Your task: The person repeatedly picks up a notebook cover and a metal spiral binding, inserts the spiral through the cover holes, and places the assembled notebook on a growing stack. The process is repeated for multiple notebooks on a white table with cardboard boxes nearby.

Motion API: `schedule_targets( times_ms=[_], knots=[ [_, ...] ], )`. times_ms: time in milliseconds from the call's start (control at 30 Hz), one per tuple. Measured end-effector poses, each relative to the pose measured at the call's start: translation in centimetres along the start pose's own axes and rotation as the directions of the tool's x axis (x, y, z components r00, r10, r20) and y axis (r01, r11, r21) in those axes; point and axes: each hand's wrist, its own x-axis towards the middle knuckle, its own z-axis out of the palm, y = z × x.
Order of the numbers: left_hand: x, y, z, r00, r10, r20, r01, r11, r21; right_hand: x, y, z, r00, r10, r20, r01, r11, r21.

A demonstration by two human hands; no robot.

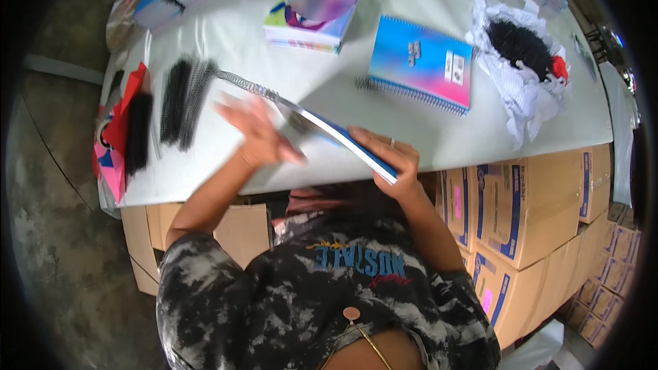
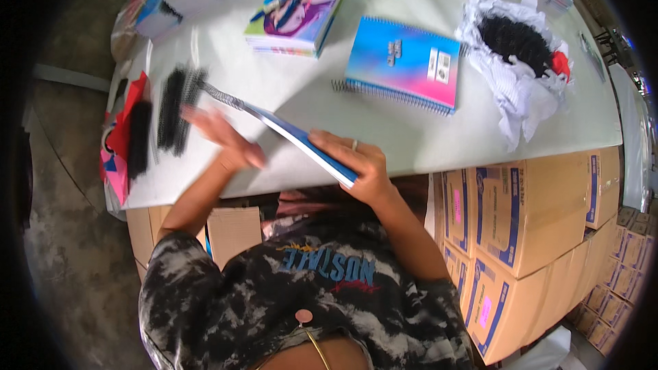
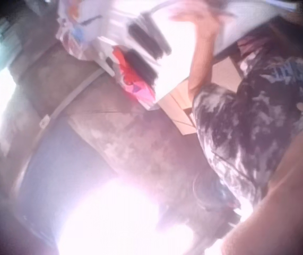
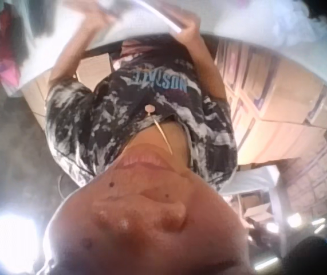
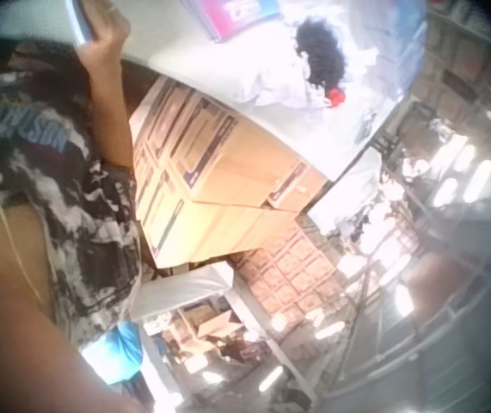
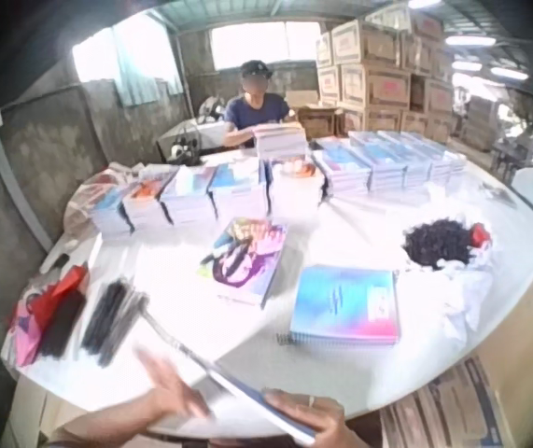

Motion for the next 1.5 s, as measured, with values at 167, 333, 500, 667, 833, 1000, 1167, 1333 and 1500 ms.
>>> schedule_targets(
  times_ms=[167, 333, 500, 667, 833, 1000, 1167, 1333, 1500],
  knots=[
    [1.2, 2.1, 0.4, 0.968, -0.25, 0.019, 0.251, 0.965, -0.082, 0.6, -0.6, 0.9, 0.994, -0.097, 0.052, 0.096, 0.995, 0.016],
    [0.3, -2.3, -0.9, 0.977, -0.132, -0.166, 0.126, 0.991, -0.045, 0.0, -0.8, 0.3, 0.991, -0.11, 0.079, 0.111, 0.994, -0.007],
    [1.8, 3.3, 0.1, 0.983, -0.077, 0.169, 0.112, 0.972, -0.206, 0.3, -0.3, 0.6, 0.996, -0.081, 0.042, 0.081, 0.997, -0.005],
    [0.3, 4.1, -1.2, 0.984, 0.107, 0.143, -0.078, 0.978, -0.195, 0.3, -0.7, 0.2, 0.996, -0.036, 0.077, 0.033, 0.999, 0.038],
    [-0.7, 6.6, 1.0, 0.992, 0.059, 0.116, -0.014, 0.932, -0.362, 0.2, -0.2, 0.2, 0.999, -0.052, -0.004, 0.052, 0.998, -0.034],
    [-0.9, 1.8, 5.4, 0.975, -0.217, -0.051, 0.203, 0.958, -0.202, 0.4, -1.1, 0.1, 0.995, -0.053, 0.087, 0.049, 0.997, 0.053],
    [1.1, 7.5, 0.6, 0.984, 0.16, 0.075, -0.125, 0.929, -0.347, -0.1, -0.2, -0.1, 0.999, -0.032, -0.029, 0.032, 0.999, -0.016],
    [8.7, 1.5, 1.9, 0.887, 0.037, -0.461, -0.075, 0.995, -0.064, 0.1, -1.8, 1.4, 0.999, -0.036, 0.035, 0.036, 0.999, -0.001],
    [1.0, 8.3, 0.6, 0.979, 0.198, 0.038, -0.178, 0.936, -0.302, 0.0, -0.1, 1.3, 0.995, 0.026, -0.095, -0.026, 1.0, 0.0]
  ],
)
